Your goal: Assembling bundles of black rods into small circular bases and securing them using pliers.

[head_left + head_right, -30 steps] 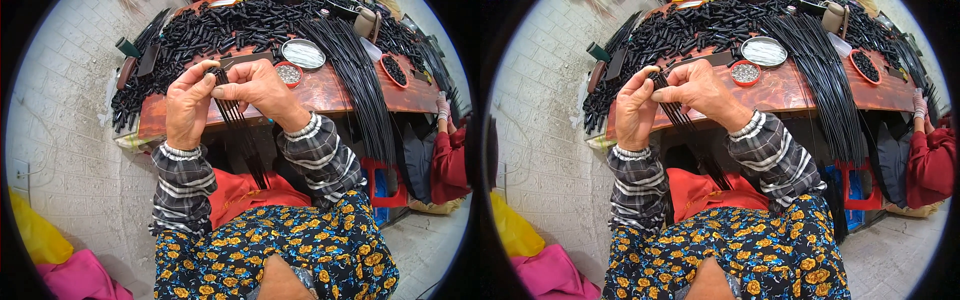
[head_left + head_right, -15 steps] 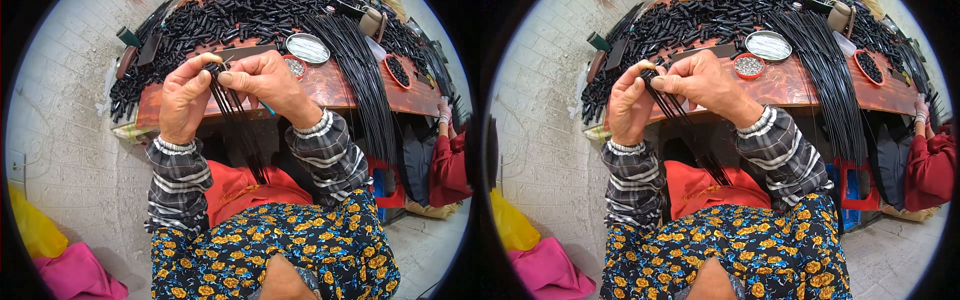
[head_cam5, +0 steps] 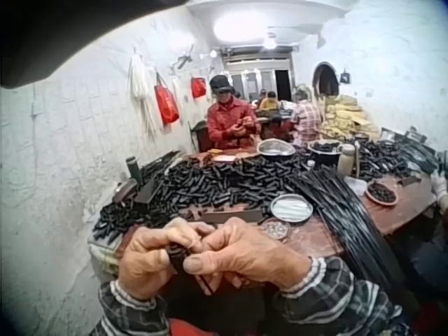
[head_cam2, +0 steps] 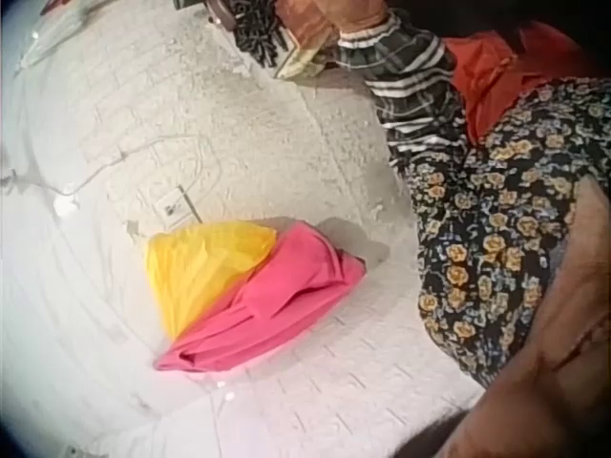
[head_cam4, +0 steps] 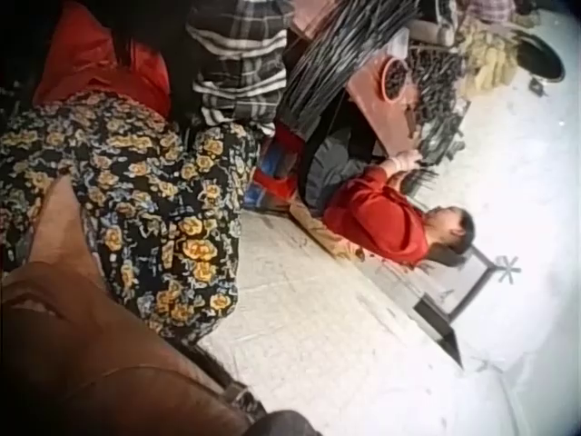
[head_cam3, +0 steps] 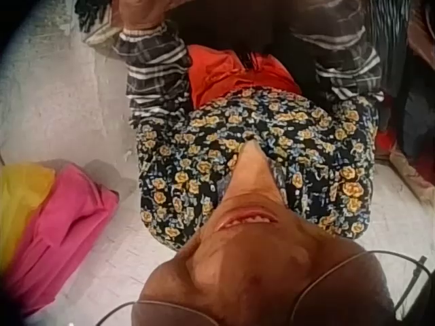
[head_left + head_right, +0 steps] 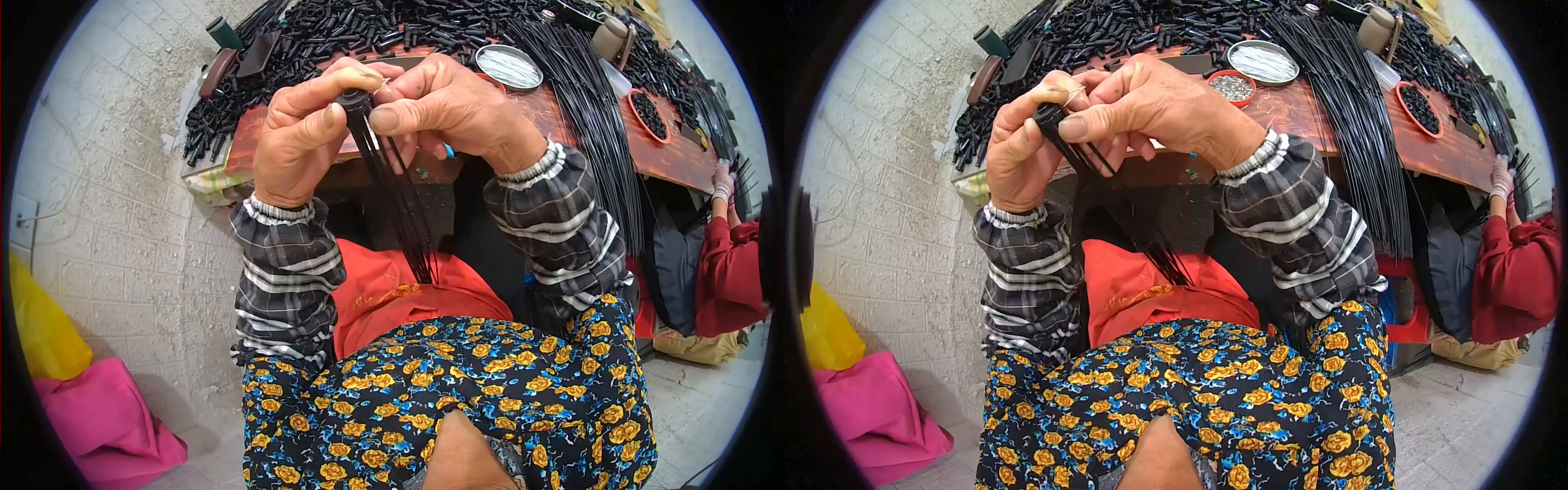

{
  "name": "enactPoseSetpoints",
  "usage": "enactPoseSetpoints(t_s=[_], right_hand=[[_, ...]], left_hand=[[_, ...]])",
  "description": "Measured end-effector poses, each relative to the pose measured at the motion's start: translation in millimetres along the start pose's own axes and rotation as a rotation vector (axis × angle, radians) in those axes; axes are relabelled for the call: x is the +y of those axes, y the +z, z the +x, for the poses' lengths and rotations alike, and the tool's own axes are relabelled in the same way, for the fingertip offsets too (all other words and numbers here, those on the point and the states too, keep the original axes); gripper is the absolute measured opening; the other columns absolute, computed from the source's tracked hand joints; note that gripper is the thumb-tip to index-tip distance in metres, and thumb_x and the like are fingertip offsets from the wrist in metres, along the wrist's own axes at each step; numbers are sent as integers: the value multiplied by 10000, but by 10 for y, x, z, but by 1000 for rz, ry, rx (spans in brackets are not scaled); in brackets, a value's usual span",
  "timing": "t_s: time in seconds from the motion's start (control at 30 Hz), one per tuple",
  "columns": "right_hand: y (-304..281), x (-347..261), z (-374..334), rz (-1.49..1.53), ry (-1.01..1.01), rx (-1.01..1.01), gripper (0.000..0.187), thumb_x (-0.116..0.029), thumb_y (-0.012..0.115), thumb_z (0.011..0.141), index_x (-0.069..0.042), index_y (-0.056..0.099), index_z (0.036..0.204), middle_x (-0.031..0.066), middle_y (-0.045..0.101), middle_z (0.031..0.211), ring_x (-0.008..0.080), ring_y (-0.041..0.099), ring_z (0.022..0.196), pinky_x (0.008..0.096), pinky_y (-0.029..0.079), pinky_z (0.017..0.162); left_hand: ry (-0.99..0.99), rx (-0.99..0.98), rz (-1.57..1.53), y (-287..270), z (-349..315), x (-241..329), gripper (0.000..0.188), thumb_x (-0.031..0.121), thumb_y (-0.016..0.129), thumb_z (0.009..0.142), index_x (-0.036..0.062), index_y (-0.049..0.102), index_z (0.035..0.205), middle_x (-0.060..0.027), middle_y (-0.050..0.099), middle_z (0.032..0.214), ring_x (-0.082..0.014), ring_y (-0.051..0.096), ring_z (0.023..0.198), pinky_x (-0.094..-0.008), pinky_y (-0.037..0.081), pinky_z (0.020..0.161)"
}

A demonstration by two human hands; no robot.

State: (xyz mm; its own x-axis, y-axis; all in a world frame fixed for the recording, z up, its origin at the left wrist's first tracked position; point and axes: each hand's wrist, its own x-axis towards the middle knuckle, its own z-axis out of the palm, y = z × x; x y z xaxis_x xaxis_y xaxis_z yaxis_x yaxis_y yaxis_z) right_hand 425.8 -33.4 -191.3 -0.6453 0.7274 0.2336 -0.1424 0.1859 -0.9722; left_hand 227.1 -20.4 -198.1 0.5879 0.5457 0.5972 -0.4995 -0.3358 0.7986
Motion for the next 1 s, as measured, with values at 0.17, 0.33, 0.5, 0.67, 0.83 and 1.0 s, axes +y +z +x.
enactPoseSetpoints(t_s=[0.17,0.33,0.5,0.67,0.83,1.0], right_hand=[[-17,-74,-57,115,-42,-190,298,-241,666,839,0,661,664,117,660,617,85,524,412,203,358,356],[40,-162,-137,53,13,-112,275,-183,604,870,10,664,683,70,650,605,116,599,524,219,436,473],[132,59,-198,60,-83,330,347,-319,743,806,-5,668,679,-26,560,554,41,497,500,215,347,426],[205,20,-222,-474,-254,501,366,-270,745,709,52,587,639,119,451,501,95,440,482,328,356,457],[-82,238,-73,-614,-394,565,213,-223,677,747,-12,647,746,164,606,662,195,583,556,360,441,551],[-256,-92,-130,-336,13,451,156,-156,635,868,-22,696,816,-2,603,598,42,557,492,180,421,426]], left_hand=[[48,-92,15,159,115,1,526,378,635,854,-80,625,1111,-257,601,1157,-397,372,1320,-470,271,1082],[-36,122,106,402,-6,150,510,332,606,835,-102,614,1105,-325,449,1343,-359,461,1259,-413,321,1054],[-107,625,132,708,-20,140,275,-24,562,873,-58,621,1140,-138,654,1080,-175,614,970,-297,461,904],[-115,701,169,717,39,51,273,-51,604,831,-60,642,1102,-116,669,1025,-162,627,925,-272,472,872],[-101,781,103,644,256,-206,372,-44,608,844,-72,566,1213,-115,628,1121,-156,607,983,-268,466,893],[-13,885,-2,501,255,-386,277,27,637,869,-27,617,1139,-84,664,978,-135,627,811,-241,501,734]])
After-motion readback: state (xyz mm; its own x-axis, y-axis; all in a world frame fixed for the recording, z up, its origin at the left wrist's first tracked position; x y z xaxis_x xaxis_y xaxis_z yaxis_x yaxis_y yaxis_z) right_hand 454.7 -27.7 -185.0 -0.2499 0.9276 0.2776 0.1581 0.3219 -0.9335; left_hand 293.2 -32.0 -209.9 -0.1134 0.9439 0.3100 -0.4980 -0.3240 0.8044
